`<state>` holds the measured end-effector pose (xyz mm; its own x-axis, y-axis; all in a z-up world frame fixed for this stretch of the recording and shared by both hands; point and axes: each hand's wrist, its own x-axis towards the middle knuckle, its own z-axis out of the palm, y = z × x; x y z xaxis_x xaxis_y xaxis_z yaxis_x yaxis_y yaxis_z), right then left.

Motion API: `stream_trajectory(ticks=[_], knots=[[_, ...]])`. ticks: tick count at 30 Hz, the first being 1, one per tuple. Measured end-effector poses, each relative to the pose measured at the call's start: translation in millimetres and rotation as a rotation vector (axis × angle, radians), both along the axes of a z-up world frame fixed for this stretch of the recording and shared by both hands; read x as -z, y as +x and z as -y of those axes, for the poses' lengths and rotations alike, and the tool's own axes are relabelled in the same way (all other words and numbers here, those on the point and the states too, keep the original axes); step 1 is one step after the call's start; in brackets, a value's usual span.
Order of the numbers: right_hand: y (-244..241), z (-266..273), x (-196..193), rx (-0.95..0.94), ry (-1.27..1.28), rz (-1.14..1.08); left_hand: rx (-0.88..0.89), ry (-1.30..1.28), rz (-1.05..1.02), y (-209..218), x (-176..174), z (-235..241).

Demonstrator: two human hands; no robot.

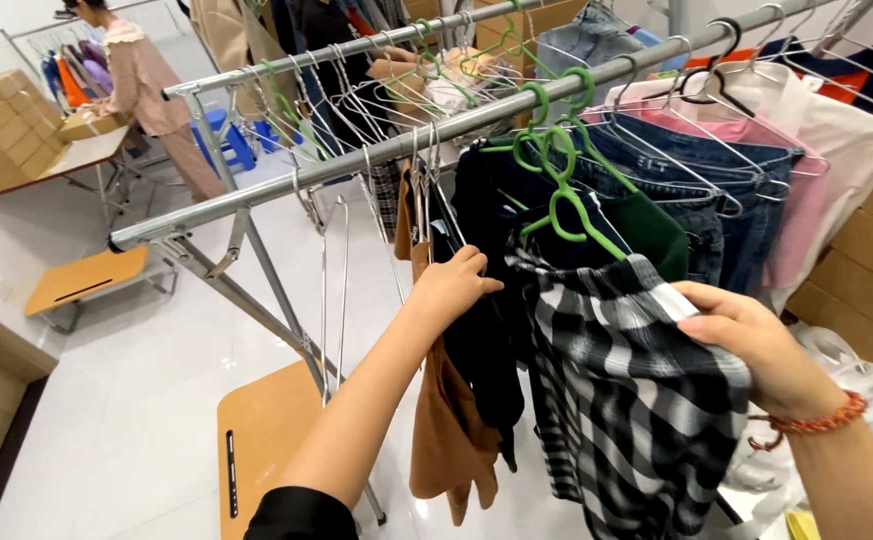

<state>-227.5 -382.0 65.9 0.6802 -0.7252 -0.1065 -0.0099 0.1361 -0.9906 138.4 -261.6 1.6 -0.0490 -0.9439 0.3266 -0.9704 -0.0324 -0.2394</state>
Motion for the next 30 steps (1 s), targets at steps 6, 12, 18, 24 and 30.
stream_trajectory(ticks=[6,12,18,24,30], knots=[[109,25,4,-0.158,-0.265,0.108,0.083,-0.239,-0.012,-3,-2,-10],[183,63,58,-0.178,-0.489,0.009,-0.016,-0.442,-0.299,-2,-20,-33],[213,49,73,0.106,-0.969,-0.177,-0.301,-0.67,-0.607,28,-35,-12],[237,-31,35,0.075,-1.253,-0.189,-0.596,-0.527,-0.953,75,8,41],[263,-26,55,0.019,-1.156,-0.187,-0.566,-0.468,-1.316,49,-8,39]])
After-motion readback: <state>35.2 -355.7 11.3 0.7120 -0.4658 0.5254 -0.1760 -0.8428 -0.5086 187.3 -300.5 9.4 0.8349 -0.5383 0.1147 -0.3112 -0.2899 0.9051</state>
